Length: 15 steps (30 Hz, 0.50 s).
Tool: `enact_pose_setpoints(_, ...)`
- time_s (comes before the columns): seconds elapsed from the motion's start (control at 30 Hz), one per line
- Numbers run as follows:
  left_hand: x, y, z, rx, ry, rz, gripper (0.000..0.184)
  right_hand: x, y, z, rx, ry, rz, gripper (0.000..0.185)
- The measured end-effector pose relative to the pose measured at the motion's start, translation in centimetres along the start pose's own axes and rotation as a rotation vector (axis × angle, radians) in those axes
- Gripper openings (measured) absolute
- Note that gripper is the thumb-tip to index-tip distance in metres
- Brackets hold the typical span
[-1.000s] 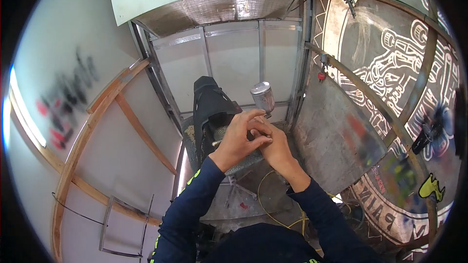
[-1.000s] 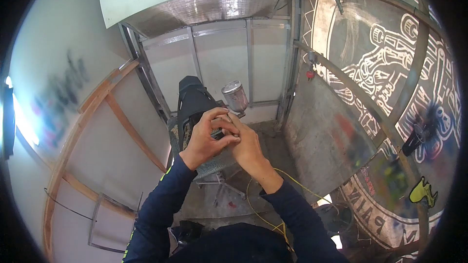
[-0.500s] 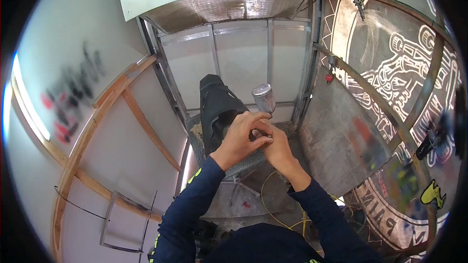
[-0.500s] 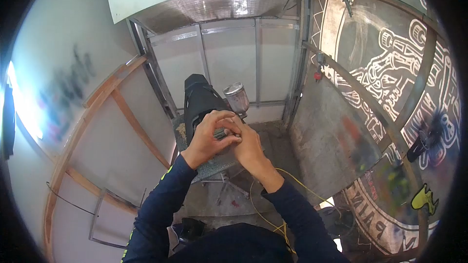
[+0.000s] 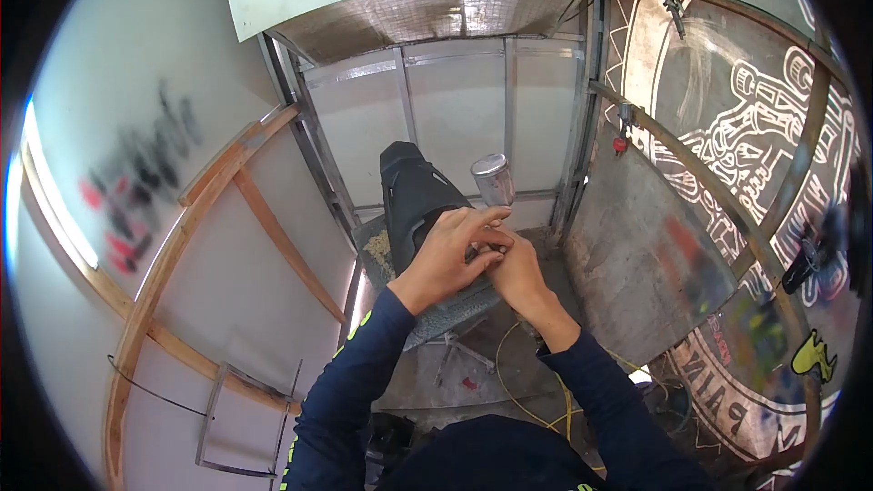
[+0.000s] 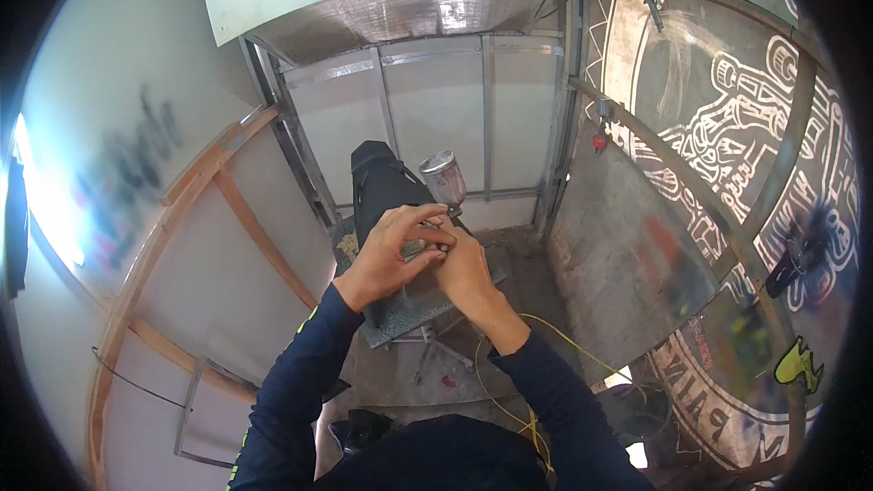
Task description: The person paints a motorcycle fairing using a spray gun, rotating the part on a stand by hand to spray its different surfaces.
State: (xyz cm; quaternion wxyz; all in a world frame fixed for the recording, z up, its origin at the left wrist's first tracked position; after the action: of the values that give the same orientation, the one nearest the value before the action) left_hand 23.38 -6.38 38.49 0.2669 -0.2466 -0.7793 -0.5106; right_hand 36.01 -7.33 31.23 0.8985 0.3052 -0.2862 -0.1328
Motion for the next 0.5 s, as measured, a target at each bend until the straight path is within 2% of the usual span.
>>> enact_pose_setpoints(0.2,1.4,0.0,0.3,-0.016,0.003,0.005,0.063,-0.7,0.6,1.5,-0.052,0.054,-0.001,0.053)
enact_pose_setpoints(0.27,1.8,-0.1,0.3,-0.021,0.000,0.004,0.063,-0.9,0.7,2.0,0.026,0.009,-0.056,0.054)
enact_pose_setpoints(0.5,2.7,-0.2,1.3,0.003,-0.015,0.013,0.063,-1.8,1.2,2.5,-0.006,0.020,-0.058,0.049)
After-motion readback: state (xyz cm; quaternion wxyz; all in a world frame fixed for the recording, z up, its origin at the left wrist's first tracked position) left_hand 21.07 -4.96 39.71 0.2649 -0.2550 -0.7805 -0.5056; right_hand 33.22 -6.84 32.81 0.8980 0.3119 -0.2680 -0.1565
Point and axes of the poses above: each hand's wrist, its own y-axis towards the middle knuckle, its own x-axis out of the back of the hand, z = x × y, the point moved 5 cm from there along y, towards the middle knuckle, and after that the axes turned 3 degrees about x, right-handed, at the moved point
